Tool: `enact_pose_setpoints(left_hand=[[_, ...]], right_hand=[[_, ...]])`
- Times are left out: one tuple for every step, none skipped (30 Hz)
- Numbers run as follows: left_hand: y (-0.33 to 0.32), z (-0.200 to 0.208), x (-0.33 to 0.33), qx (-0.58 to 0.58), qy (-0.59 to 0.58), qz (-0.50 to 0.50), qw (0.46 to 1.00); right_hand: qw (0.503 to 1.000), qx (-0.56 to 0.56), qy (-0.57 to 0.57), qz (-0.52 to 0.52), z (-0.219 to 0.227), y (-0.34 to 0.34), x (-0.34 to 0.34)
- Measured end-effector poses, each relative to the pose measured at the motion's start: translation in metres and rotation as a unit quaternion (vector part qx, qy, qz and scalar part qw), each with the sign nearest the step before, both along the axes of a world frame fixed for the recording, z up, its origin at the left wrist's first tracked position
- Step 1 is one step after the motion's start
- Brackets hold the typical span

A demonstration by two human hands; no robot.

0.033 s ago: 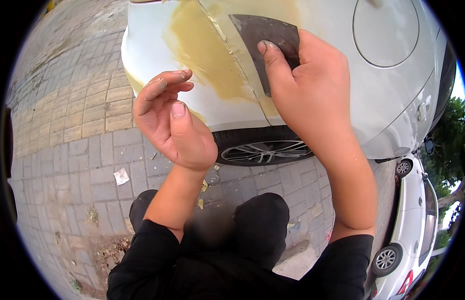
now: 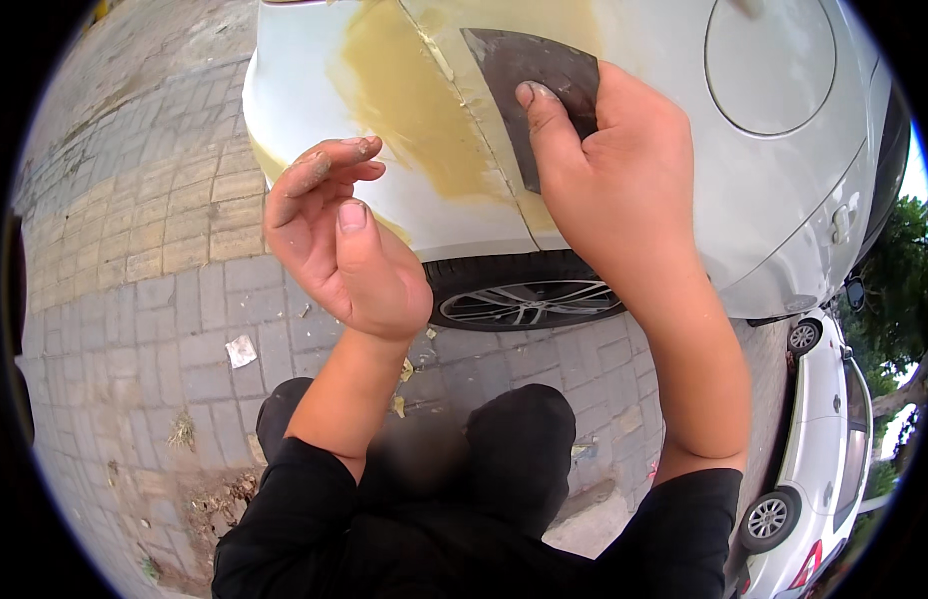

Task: The person uses a metal scraper to smooth and remove excess filler from the rear bumper of a white car. They then walk to a nearby step, pick up a second scraper, and rub the two tools together. Finally, they scoop filler from a can and spread it onto the scraper.

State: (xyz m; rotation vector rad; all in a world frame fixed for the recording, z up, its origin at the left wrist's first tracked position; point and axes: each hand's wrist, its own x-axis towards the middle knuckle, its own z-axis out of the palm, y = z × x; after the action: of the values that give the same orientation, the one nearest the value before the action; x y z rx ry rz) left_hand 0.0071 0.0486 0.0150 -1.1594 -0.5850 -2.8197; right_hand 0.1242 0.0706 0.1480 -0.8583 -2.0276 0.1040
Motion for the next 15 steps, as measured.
enact_pose_setpoints(left_hand=[[-0.001, 0.001, 0.002, 0.0, -0.003, -0.002, 1.0], [-0.002, 0.002, 0.003, -0.001, -0.005, -0.004, 1.0], [-0.003, 0.003, 0.005, -0.002, -0.008, -0.007, 1.0], [-0.004, 0.004, 0.004, 0.002, -0.009, -0.004, 1.0], [-0.005, 0.005, 0.003, 0.006, -0.01, -0.001, 1.0], [-0.006, 0.006, 0.001, 0.01, -0.01, 0.003, 1.0], [-0.007, 0.008, 0.002, 0.009, -0.016, -0.003, 1.0], [-0.009, 0.011, 0.003, 0.008, -0.021, -0.008, 1.0], [-0.01, 0.012, 0.004, 0.008, -0.026, -0.013, 1.0], [-0.011, 0.013, 0.003, 0.01, -0.027, -0.009, 1.0], [-0.012, 0.013, 0.002, 0.013, -0.027, -0.005, 1.0], [-0.013, 0.014, 0.001, 0.015, -0.027, -0.001, 1.0], [-0.014, 0.014, 0.002, 0.018, -0.026, -0.005, 0.999], [-0.015, 0.015, 0.002, 0.021, -0.026, -0.008, 0.999], [-0.016, 0.016, 0.003, 0.025, -0.026, -0.011, 0.999]], right_hand=[[0.998, 0.031, -0.045, -0.013, 0.0, 0.0, -0.001], [0.994, 0.062, -0.089, -0.026, 0.0, 0.001, -0.003], [0.986, 0.092, -0.134, -0.038, 0.001, 0.0, -0.004], [0.991, 0.061, -0.11, -0.037, 0.001, -0.001, -0.002], [0.995, 0.03, -0.087, -0.036, 0.002, -0.002, 0.001], [0.997, -0.001, -0.063, -0.034, 0.004, -0.003, 0.004], [0.998, -0.033, -0.04, -0.035, 0.003, -0.004, 0.006], [0.999, -0.01, -0.037, -0.022, -0.004, 0.0, 0.009], [0.999, 0.002, -0.033, -0.01, -0.006, 0.002, 0.007], [1.0, 0.012, -0.025, 0.003, -0.007, 0.004, 0.003], [0.999, 0.023, -0.017, 0.017, -0.008, 0.004, 0.001], [0.992, 0.013, -0.112, -0.057, -0.003, 0.0, 0.008], [0.995, 0.014, -0.088, -0.047, -0.005, 0.0, 0.009], [0.997, 0.015, -0.064, -0.038, -0.01, 0.001, 0.011], [0.999, 0.016, -0.04, -0.028, -0.012, 0.002, 0.012]])
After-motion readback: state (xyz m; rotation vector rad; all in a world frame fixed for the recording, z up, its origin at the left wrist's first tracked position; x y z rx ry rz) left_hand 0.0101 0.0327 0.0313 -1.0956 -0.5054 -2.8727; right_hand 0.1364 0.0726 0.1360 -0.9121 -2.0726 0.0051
